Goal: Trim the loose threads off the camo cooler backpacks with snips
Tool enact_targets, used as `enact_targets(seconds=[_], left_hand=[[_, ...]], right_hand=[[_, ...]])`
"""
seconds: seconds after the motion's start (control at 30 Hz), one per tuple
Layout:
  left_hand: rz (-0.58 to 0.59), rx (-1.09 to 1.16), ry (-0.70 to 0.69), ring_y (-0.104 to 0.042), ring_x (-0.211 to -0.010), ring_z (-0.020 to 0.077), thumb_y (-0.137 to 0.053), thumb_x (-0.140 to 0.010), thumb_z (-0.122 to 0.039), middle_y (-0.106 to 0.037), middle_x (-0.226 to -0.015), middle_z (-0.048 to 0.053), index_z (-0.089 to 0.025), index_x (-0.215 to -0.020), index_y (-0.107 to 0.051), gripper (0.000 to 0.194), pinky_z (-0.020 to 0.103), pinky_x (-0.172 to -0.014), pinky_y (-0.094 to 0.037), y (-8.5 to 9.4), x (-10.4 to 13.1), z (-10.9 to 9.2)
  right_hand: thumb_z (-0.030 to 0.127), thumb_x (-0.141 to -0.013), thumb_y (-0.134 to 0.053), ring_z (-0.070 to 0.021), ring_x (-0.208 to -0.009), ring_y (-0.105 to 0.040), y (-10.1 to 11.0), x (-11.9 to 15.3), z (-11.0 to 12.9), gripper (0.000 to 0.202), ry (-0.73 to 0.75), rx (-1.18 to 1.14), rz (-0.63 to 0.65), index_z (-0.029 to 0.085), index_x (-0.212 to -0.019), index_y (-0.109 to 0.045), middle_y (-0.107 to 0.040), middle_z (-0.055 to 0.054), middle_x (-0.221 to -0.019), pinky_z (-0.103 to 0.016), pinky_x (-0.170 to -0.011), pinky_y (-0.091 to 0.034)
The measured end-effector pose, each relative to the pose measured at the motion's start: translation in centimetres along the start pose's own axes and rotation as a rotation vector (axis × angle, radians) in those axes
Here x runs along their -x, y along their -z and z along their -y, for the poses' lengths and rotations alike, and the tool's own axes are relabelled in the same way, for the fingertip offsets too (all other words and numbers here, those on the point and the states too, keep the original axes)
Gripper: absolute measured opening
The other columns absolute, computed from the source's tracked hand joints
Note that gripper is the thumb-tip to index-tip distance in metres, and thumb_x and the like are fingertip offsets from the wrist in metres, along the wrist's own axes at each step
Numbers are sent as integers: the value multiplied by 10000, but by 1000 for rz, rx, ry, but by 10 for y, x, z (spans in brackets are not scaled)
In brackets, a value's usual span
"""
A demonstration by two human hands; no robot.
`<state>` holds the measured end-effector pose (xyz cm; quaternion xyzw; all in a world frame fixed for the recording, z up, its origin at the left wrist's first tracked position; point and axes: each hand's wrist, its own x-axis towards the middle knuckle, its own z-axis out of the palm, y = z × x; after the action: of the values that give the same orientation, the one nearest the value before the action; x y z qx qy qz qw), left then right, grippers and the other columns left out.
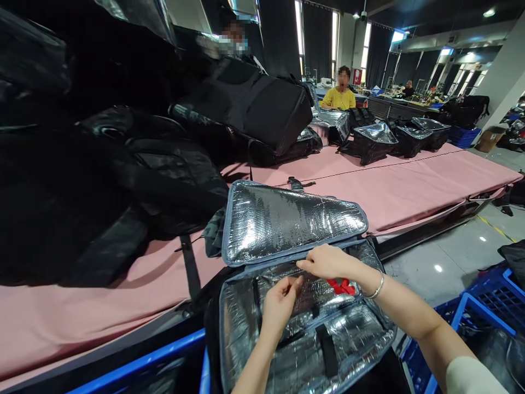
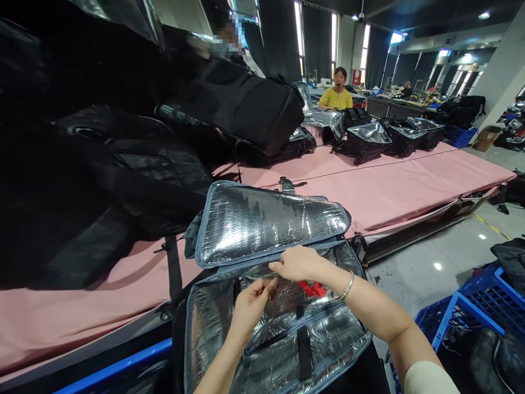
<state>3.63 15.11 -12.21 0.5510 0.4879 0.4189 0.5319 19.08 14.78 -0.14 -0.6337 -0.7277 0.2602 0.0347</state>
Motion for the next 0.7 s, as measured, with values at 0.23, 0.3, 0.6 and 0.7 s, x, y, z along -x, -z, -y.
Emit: enact_targets(seconds=[0.23,0.3,0.6,0.7], left_hand=[[-131,-44,0,-571,-625,173,-523,-704,-582,-648,-704,34,-154,-847,-618,462,278,-620,-443,-5,-3,0],[-140,-16,-5,-589,-627,183,-498,-720,-577,-638,-682,35,-153,-874,-584,460,298,-642,-463,-17,-8,1],[-12,-57,-69,-466,-458,112,-484,-733,-546,-534,-529,-15,-161,-699,-569,396,225,-481,-379,-51,-22,2],[27,-147,-103,-422,-443,104,-494,-737,-510,-491,-493,-39,-182,-651,-562,346,213,-475,-338,-41,-11,1]], right_hand=[[382,-931,-370,-172,-750,-596,-7,16,-37,305,85,12,-326,165,-938,-584,-653,-53,-827,-242,-627,-365],[355,-891,-467,-191,-806,-603,-17,12,-43,226,24,130,-395,177,-985,-569,-655,-62,-899,-245,-624,-361],[342,-867,-511,-193,-809,-616,-16,-8,-38,149,-102,173,-411,213,-833,-577,-670,-38,-855,-250,-606,-344],[384,-848,-538,-193,-798,-615,-10,-2,-38,173,-114,59,-358,216,-848,-576,-668,-30,-833,-245,-604,-335]])
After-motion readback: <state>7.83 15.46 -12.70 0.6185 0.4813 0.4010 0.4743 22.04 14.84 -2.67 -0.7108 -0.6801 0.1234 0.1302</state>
